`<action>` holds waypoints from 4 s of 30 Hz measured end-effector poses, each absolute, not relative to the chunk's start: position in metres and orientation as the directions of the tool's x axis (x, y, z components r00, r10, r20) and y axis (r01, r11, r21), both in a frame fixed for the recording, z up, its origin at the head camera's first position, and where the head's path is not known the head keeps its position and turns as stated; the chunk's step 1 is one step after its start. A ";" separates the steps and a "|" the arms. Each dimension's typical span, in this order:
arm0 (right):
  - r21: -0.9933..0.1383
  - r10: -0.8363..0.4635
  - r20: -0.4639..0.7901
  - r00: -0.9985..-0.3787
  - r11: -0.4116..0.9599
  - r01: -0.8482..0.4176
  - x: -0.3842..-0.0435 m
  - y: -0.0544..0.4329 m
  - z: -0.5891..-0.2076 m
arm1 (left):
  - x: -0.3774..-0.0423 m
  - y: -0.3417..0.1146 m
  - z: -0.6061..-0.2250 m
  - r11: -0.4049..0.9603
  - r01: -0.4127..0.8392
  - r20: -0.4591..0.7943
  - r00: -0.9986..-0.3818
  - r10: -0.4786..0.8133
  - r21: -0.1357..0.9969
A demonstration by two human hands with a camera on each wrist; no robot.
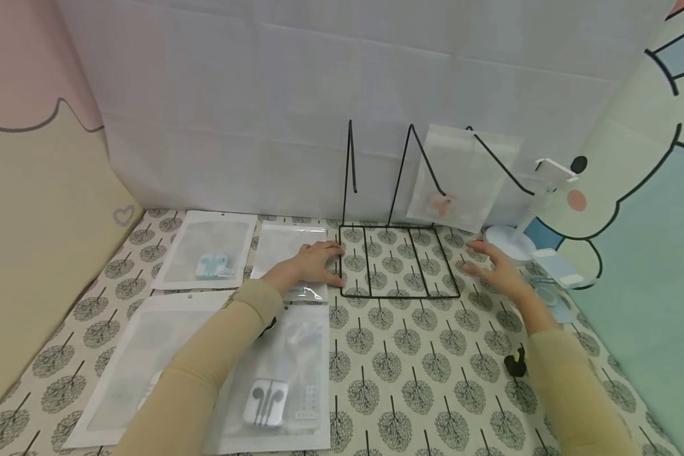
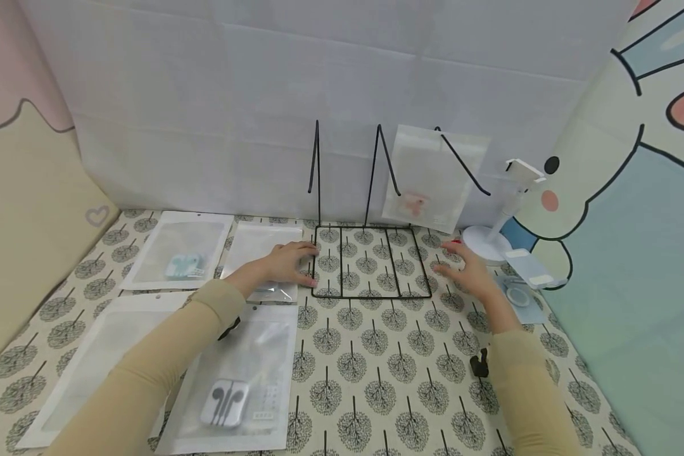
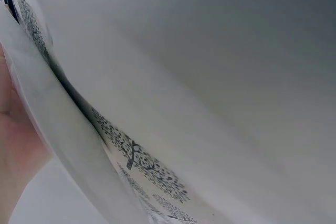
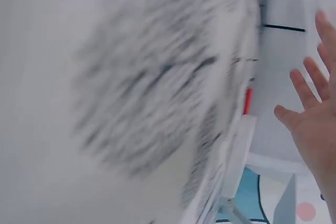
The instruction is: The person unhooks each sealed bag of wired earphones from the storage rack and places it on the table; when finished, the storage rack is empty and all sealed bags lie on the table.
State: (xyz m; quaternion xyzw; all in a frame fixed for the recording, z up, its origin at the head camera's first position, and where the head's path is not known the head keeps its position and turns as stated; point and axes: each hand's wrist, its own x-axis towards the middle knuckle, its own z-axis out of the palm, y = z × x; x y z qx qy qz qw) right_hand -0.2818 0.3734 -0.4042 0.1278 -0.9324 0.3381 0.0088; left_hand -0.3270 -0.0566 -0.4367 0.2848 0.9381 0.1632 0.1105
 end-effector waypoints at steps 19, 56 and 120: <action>-0.824 0.191 0.366 -0.911 0.521 -0.222 -0.320 0.363 -0.336 | -0.328 -0.056 -0.436 0.796 0.497 -0.123 -0.817 0.564 0.346; -0.803 0.120 0.420 -0.900 0.512 -0.307 -0.309 0.353 -0.341 | -0.323 -0.056 -0.436 0.797 0.533 -0.124 -0.804 0.582 0.286; -0.529 -0.161 0.673 -0.721 0.576 -0.623 -0.205 0.412 -0.296 | -0.325 -0.058 -0.437 0.781 0.562 -0.118 -0.786 0.607 0.274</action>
